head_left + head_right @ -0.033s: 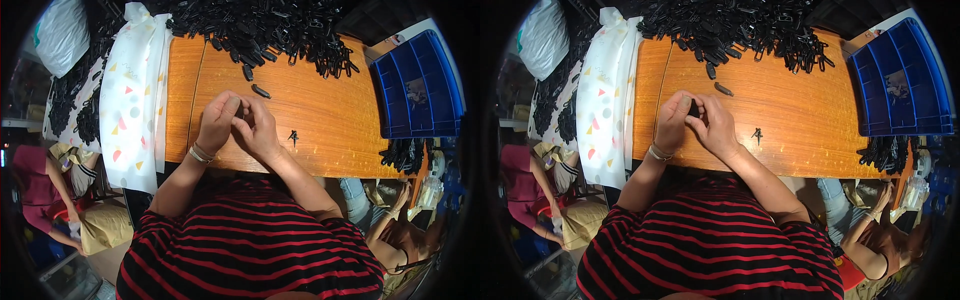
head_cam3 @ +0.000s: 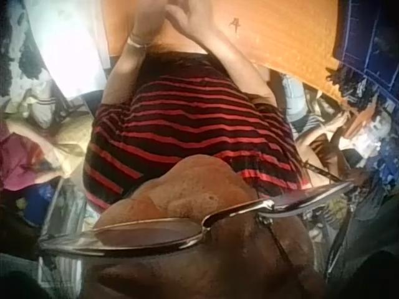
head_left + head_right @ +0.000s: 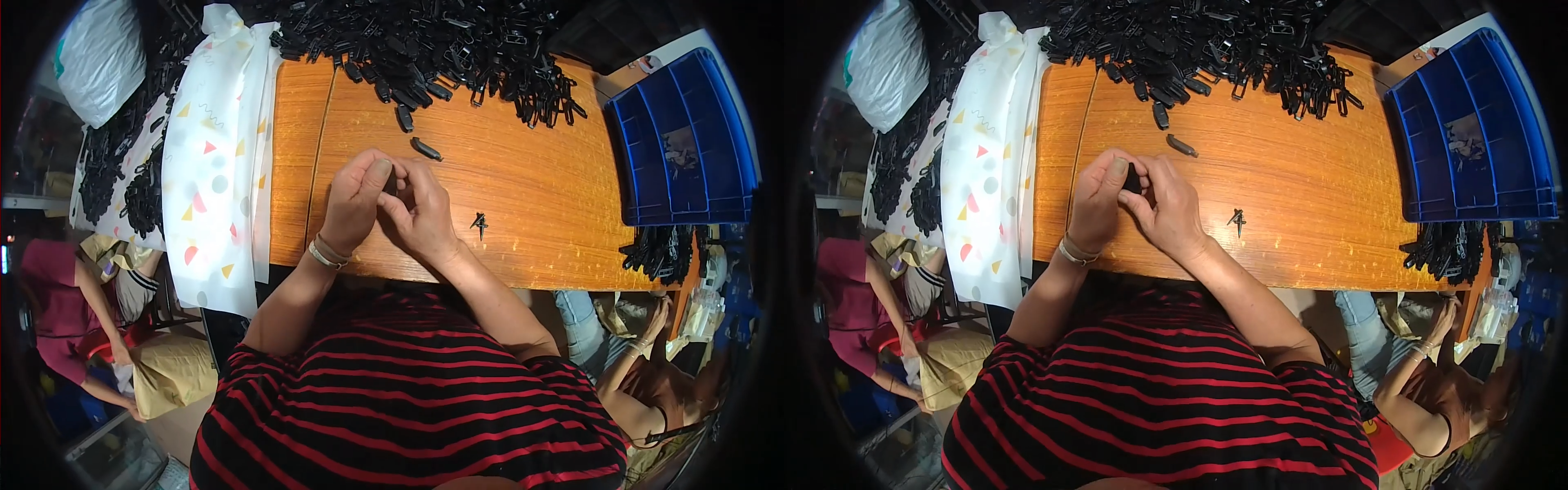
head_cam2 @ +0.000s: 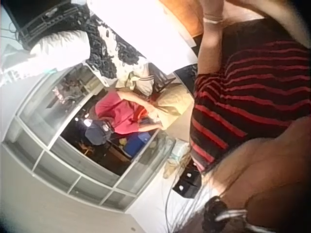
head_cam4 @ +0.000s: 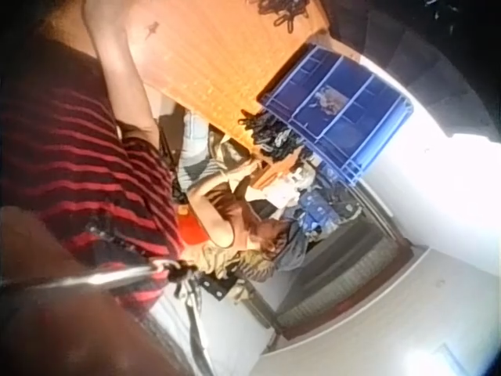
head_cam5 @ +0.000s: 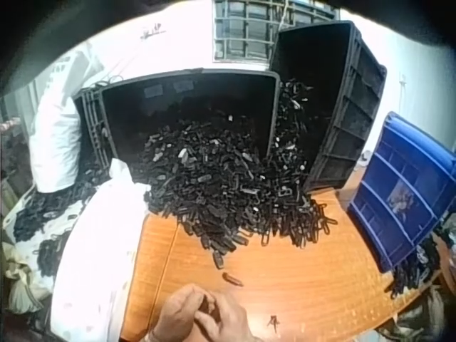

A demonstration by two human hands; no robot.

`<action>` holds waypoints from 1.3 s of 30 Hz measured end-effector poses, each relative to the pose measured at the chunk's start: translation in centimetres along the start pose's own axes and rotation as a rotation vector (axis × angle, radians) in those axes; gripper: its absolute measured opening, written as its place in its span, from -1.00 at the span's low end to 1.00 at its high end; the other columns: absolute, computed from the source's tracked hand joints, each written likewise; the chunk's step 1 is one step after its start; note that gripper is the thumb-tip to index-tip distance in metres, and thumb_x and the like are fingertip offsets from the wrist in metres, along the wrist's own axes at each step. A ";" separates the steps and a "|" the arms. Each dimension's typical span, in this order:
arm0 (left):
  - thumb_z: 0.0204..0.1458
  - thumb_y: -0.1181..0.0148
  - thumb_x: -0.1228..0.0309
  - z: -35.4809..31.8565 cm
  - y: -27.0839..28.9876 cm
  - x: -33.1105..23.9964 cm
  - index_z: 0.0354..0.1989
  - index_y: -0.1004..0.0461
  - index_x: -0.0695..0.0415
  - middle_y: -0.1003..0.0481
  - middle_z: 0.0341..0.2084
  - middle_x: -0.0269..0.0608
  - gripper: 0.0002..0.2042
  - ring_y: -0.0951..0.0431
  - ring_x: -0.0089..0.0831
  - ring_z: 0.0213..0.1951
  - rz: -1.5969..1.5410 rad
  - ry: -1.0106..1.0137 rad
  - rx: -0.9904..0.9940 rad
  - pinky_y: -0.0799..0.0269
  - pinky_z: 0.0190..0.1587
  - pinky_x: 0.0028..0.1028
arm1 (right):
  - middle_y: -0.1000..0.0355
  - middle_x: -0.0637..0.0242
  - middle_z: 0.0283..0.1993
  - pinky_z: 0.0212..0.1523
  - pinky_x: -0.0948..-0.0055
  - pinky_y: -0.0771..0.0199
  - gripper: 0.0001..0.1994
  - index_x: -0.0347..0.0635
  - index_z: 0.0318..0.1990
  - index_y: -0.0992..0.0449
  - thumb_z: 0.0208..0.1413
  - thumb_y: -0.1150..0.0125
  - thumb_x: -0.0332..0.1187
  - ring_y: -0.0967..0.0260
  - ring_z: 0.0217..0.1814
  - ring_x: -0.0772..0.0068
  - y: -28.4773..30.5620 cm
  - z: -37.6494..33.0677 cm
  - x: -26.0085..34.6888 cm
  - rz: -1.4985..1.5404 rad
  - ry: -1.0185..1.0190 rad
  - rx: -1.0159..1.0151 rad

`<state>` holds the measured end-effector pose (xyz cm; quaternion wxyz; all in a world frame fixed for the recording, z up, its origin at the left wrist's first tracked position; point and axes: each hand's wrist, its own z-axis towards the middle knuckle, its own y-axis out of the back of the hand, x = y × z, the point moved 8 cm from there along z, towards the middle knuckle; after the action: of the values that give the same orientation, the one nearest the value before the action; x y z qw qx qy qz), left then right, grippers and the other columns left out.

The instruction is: Assembling small black plastic components at a workbench.

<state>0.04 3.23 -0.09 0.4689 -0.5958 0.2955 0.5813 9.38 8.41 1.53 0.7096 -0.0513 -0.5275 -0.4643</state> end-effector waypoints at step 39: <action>-0.03 -0.28 0.35 8.7 0.2 -0.1 -0.17 -0.57 0.11 -0.49 -0.28 -0.20 -0.76 -0.53 -0.12 -0.26 1.360 -0.264 0.199 -0.44 -0.25 -0.24 | -0.51 0.05 -0.31 -0.29 0.28 -0.48 -0.83 -0.29 -0.32 -0.55 0.08 -0.29 -0.34 -0.49 -0.34 0.09 7.0 4.0 -9.0 -0.488 -0.312 0.148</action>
<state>-3.75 10.98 1.01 0.0855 -0.1573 0.5954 0.7833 11.48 20.07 -0.98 0.4893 0.0581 -0.6591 -0.5682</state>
